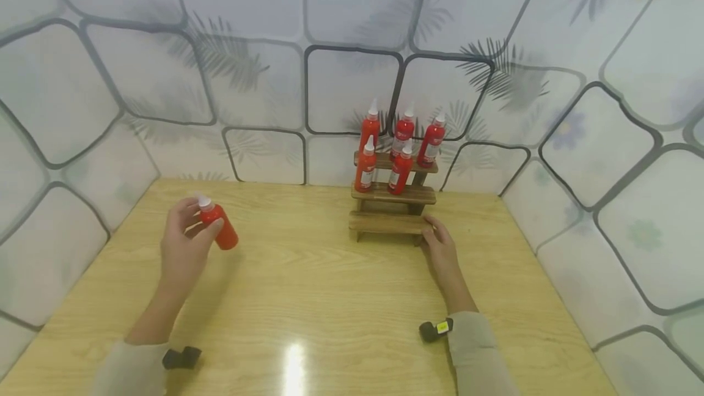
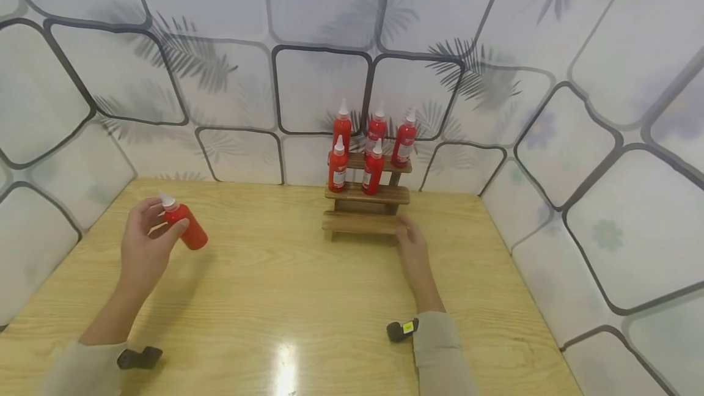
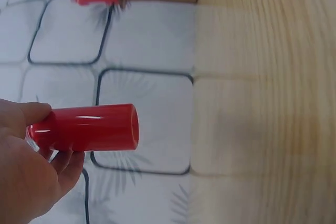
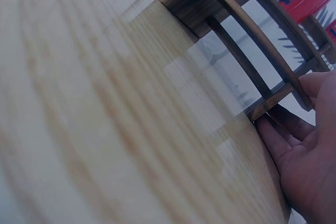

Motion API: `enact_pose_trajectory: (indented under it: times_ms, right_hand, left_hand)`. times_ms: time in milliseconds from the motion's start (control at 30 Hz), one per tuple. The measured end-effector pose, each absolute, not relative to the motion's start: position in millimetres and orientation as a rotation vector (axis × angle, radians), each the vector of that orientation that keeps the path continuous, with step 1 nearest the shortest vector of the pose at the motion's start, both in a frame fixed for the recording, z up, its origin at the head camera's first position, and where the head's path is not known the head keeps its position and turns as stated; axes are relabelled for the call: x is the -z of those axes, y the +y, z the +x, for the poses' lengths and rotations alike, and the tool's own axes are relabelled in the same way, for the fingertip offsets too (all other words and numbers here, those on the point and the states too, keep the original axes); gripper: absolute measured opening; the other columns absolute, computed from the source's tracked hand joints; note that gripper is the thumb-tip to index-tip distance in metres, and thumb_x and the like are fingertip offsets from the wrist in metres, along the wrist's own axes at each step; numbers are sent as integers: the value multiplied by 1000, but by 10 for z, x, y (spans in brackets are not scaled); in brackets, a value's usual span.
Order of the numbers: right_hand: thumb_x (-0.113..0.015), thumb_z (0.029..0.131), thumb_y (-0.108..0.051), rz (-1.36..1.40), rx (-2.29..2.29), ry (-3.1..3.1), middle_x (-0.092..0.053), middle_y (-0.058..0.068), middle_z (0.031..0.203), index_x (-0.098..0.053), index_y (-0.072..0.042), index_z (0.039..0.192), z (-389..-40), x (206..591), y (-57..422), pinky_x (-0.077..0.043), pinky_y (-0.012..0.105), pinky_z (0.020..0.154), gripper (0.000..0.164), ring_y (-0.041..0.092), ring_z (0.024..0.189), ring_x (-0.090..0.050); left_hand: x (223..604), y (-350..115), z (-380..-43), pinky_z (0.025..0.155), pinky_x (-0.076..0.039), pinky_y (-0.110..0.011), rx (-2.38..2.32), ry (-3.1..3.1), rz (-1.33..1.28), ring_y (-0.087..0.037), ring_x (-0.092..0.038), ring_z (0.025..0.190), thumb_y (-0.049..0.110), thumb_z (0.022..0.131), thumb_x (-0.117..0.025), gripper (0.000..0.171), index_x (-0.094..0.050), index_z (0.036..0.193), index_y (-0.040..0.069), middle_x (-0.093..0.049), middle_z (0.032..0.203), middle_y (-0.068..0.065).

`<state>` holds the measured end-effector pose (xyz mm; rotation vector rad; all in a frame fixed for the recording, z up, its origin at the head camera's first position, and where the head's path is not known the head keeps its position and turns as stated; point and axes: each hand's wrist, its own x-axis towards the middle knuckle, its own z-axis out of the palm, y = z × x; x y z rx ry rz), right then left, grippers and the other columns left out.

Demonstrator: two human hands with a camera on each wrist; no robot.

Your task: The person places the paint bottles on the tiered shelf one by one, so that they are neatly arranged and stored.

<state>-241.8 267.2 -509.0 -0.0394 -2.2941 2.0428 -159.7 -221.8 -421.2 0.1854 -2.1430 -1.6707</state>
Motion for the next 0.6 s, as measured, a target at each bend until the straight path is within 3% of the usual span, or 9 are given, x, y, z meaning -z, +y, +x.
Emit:
enact_pose_trajectory:
  times_ms: [200, 433, 600]
  right_hand:
    - [-50, 106, -35, -31, -2074, -2277, -31, 8, 163, -41, -12, 152, -2430, 5089, 2673, -40, 41, 117, 52, 30, 146, -38]
    - [-48, 108, -23, -42, -2111, -2295, -27, 12, 164, -38, -5, 153, -2334, 4887, 2637, -37, 44, 118, 50, 34, 149, -33]
    - [-47, 107, -20, -51, -2117, -2302, -28, 12, 164, -38, -3, 153, -2286, 4803, 2613, -37, 44, 119, 49, 34, 149, -33]
  left_hand:
    - [4141, -1858, -1641, 97, -49, -13, 1681, -2180, 13, -10, -58, 115, 12, 93, -73, 56, -46, 142, 10, -57, 138, -8]
    - [4155, -1535, -1755, 106, -51, -37, 1706, -2230, -153, -22, -58, 118, 8, 92, -73, 54, -48, 140, 9, -58, 139, -11]
    - [4185, -1342, -1808, 102, -51, -27, 1737, -2210, -249, -26, -59, 117, 5, 90, -74, 53, -51, 138, 8, -59, 137, -12]
